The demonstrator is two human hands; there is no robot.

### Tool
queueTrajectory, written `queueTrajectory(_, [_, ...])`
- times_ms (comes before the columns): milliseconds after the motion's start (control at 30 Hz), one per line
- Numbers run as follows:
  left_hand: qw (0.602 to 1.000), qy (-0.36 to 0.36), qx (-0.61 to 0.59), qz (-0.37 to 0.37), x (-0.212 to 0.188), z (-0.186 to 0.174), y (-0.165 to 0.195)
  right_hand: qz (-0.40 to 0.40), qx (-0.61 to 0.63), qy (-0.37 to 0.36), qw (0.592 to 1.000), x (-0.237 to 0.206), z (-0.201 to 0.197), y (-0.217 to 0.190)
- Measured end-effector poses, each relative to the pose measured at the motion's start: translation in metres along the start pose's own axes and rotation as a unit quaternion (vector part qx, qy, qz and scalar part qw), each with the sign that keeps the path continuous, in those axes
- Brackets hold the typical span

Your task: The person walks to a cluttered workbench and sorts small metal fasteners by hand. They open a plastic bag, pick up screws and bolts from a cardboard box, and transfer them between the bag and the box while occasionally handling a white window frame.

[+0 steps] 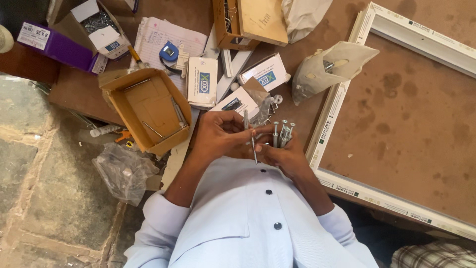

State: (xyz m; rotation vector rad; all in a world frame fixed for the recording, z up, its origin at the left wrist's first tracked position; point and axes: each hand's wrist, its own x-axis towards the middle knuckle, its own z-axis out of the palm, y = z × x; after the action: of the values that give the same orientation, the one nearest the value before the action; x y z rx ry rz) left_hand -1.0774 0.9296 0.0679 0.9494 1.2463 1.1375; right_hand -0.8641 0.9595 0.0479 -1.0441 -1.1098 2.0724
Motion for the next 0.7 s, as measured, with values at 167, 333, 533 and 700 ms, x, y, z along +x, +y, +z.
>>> queueTrajectory(167, [1.0,0.0,-0.011,-0.003,-0.002,0.001,-0.003,0.002,-0.025,-0.001,1.0,0.003,-0.007,0.007])
queueTrajectory(333, [0.984,0.047,-0.169,-0.006,0.004,-0.003,-0.004,-0.001,0.016,0.013,1.0,-0.002,-0.008,0.002])
queueTrajectory(533, [0.936,0.088,-0.336,-0.054,0.006,-0.011,-0.003,-0.081,0.086,0.03,0.993,-0.012,-0.004,-0.025])
queueTrajectory(700, [0.903,0.064,-0.42,-0.055,0.008,-0.005,-0.009,-0.18,0.112,0.002,0.977,-0.012,-0.005,-0.043])
